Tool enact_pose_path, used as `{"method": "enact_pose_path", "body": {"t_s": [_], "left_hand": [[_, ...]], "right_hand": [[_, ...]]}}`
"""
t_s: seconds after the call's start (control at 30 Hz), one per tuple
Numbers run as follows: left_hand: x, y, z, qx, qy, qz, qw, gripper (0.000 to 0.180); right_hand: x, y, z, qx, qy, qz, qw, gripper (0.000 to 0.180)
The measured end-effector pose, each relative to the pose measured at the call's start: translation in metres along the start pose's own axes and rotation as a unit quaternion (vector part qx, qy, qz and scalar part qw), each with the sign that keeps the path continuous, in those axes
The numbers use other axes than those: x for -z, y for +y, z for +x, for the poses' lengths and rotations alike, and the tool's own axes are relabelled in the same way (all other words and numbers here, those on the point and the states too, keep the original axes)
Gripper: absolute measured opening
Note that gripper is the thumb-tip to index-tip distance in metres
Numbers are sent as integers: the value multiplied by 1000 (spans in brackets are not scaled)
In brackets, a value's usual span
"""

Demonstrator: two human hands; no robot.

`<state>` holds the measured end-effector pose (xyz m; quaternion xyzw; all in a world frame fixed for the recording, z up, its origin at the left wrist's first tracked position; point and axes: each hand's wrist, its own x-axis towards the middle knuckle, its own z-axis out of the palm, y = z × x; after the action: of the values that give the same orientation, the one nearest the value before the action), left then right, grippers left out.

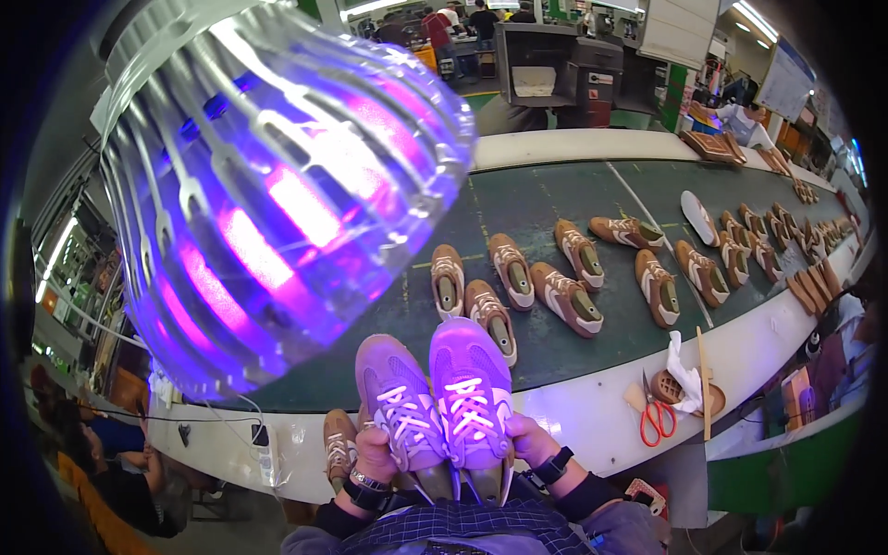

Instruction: Inspecting and cleaning shoe soles and uppers on a manufacturing assembly line.

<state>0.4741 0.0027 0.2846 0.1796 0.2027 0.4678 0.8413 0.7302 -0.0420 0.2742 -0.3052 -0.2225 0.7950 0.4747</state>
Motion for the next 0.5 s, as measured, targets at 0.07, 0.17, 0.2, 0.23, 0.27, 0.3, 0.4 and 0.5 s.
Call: {"method": "enact_pose_path", "body": {"t_s": [0.07,0.17,0.2,0.23,0.27,0.3,0.4,0.5], "left_hand": [[0,-3,10,23,17,-3,1000,73],[2,-7,28,82,19,-2,996,65],[11,-10,33,114,8,22,993,63],[18,-13,38,146,-3,45,988,61],[16,-15,41,152,-20,38,987,56],[14,-17,45,165,-27,41,985,56],[11,-28,56,184,6,125,975,46],[7,-48,66,201,6,198,959,43]], "right_hand": [[6,5,-2,32,-29,45,998,67],[12,0,-14,59,-14,94,994,54],[12,-2,-17,71,-35,101,992,54],[13,-2,-22,85,-57,108,989,53],[17,-1,-29,95,-48,111,988,53],[21,1,-35,94,-33,108,989,53],[34,9,-51,109,-18,127,986,55],[41,17,-71,131,-13,156,979,58]]}}
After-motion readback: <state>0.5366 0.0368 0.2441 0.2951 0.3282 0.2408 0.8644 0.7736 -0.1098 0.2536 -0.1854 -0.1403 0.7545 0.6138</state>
